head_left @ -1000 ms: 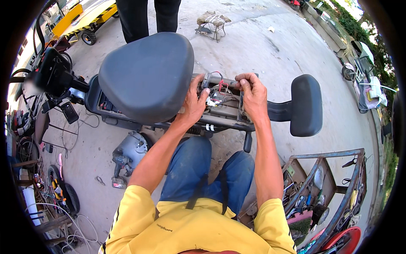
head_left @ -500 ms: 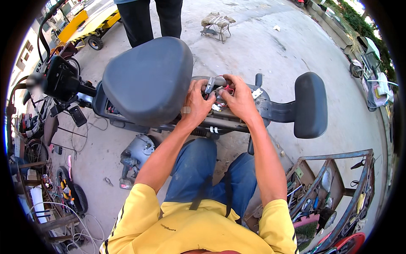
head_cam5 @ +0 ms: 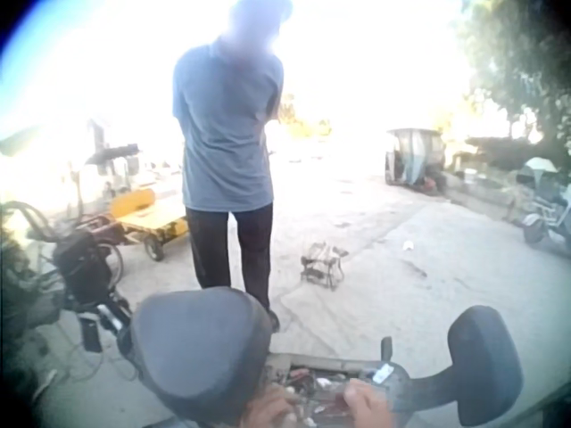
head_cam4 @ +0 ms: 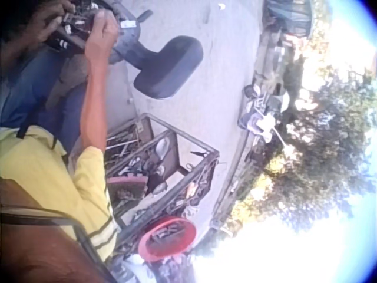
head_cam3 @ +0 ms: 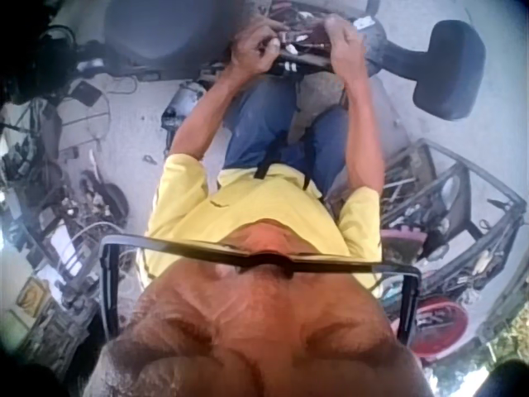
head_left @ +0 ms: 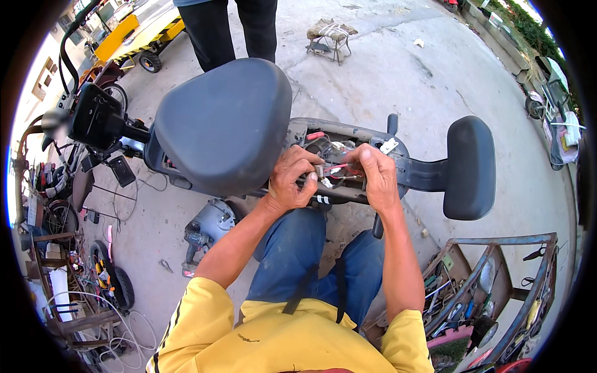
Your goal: The person repairs an electric scooter by connecting wires under the seat and at the handlebar area. They use a screwdriver to tighten connections and a smartphone to reference information. The scooter is partially disassembled with the seat removed.
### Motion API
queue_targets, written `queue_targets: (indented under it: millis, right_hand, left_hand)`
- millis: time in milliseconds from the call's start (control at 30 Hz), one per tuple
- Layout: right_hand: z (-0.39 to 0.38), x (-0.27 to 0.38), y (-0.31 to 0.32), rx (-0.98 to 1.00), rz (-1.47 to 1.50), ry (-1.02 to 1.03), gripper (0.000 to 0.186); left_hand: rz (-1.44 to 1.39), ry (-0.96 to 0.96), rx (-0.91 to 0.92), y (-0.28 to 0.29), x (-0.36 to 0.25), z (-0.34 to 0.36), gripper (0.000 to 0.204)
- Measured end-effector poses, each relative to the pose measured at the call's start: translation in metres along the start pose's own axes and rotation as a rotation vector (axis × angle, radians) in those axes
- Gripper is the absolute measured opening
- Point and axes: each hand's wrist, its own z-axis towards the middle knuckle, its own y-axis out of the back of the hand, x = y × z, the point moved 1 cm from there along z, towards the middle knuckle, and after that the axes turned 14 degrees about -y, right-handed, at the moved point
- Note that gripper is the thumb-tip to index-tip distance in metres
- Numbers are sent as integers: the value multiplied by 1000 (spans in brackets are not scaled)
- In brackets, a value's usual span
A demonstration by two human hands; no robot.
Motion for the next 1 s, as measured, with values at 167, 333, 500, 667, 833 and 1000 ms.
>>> queue_targets:
  millis: [167, 333, 500, 667, 833, 1000]
  right_hand:
    - [42, 25, -16, -82, -545, -178, 42]
    - [60, 27, -18, 26, -543, -298, 39]
    - [52, 8, -21, 53, -136, -332, 42]
    - [43, -7, -22, 44, 22, -279, 37]
    - [36, -6, -15, 60, -95, -222, 36]
    - [43, 18, -27, -30, -126, 56, 32]
  left_hand:
    - [-34, 18, -42, 2, 2, -6, 5]
    - [-121, 174, -106, 0, 7, -15, 13]
    - [-290, 597, -283, -14, 19, -17, 21]
    - [65, 587, -146, -28, 36, 3, 31]
    - [-194, 564, -272, -32, 33, -2, 29]
    - [-380, 604, -330, -29, 33, -3, 26]
